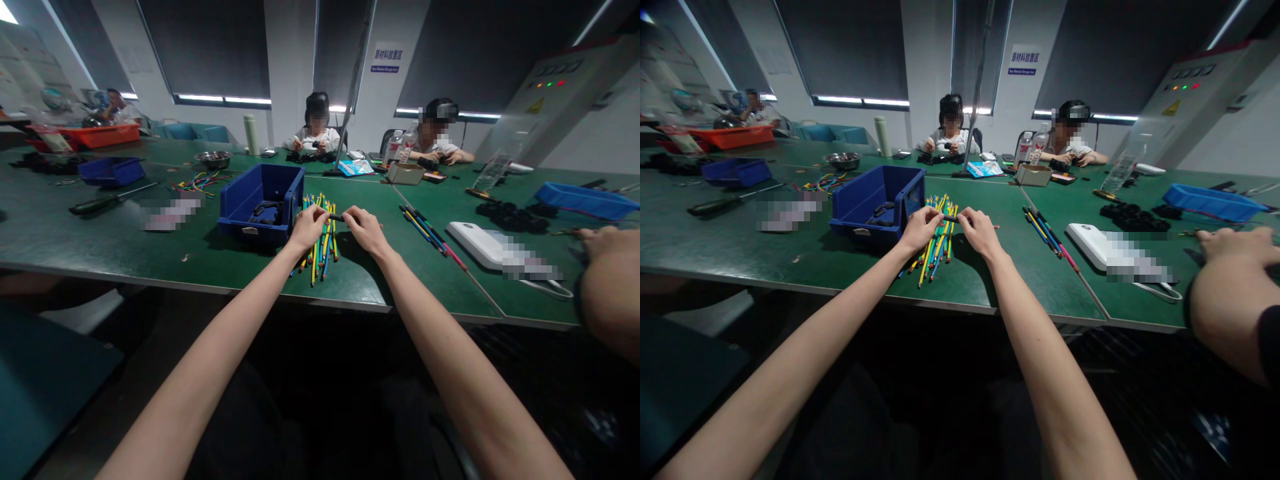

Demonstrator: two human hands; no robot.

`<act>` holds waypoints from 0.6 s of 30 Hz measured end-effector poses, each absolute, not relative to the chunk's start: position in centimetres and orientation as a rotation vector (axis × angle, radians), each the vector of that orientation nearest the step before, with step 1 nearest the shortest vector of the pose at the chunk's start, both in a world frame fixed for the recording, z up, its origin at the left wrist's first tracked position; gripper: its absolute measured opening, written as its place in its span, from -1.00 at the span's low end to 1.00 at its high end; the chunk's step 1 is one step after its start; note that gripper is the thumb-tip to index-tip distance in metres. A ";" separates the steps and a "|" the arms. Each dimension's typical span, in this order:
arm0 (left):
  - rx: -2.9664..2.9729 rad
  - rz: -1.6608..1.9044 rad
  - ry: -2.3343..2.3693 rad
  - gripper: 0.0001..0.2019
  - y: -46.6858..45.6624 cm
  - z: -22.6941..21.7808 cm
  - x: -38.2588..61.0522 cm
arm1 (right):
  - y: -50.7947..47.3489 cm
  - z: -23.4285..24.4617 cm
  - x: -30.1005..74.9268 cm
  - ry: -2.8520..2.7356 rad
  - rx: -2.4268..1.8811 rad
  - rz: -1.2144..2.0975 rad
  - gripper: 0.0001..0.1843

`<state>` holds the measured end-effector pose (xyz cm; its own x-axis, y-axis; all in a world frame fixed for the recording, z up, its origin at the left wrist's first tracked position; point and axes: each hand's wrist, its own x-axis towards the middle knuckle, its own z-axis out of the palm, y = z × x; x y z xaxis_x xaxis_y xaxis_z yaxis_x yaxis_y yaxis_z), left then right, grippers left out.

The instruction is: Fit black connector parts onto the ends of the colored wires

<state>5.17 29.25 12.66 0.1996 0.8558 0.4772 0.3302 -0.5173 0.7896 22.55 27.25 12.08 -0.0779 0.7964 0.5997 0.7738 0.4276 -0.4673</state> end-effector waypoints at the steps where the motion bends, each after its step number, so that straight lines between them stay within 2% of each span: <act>1: 1.940 1.308 1.106 -0.89 29.3 12.6 5.2 | 27.4 12.0 22.6 -1.851 -1.340 0.046 -0.69; 7: 2.002 1.369 1.115 -0.95 29.9 12.2 5.3 | 27.8 11.5 23.0 -1.834 -1.380 0.019 -0.69; 11: 2.205 1.567 0.987 -0.78 26.6 14.0 4.9 | 28.2 11.5 23.3 -1.800 -1.432 -0.003 -0.68; 14: 2.407 1.672 0.801 -0.73 21.1 16.1 3.1 | 28.5 11.3 23.5 -1.797 -1.472 -0.011 -0.67; 16: 2.468 1.826 0.733 -0.70 18.1 17.0 0.7 | 28.5 11.2 23.7 -1.812 -1.491 -0.016 -0.67; 18: 2.327 2.069 0.900 -0.75 17.2 17.4 -2.9 | 28.5 11.1 23.8 -1.820 -1.511 -0.028 -0.67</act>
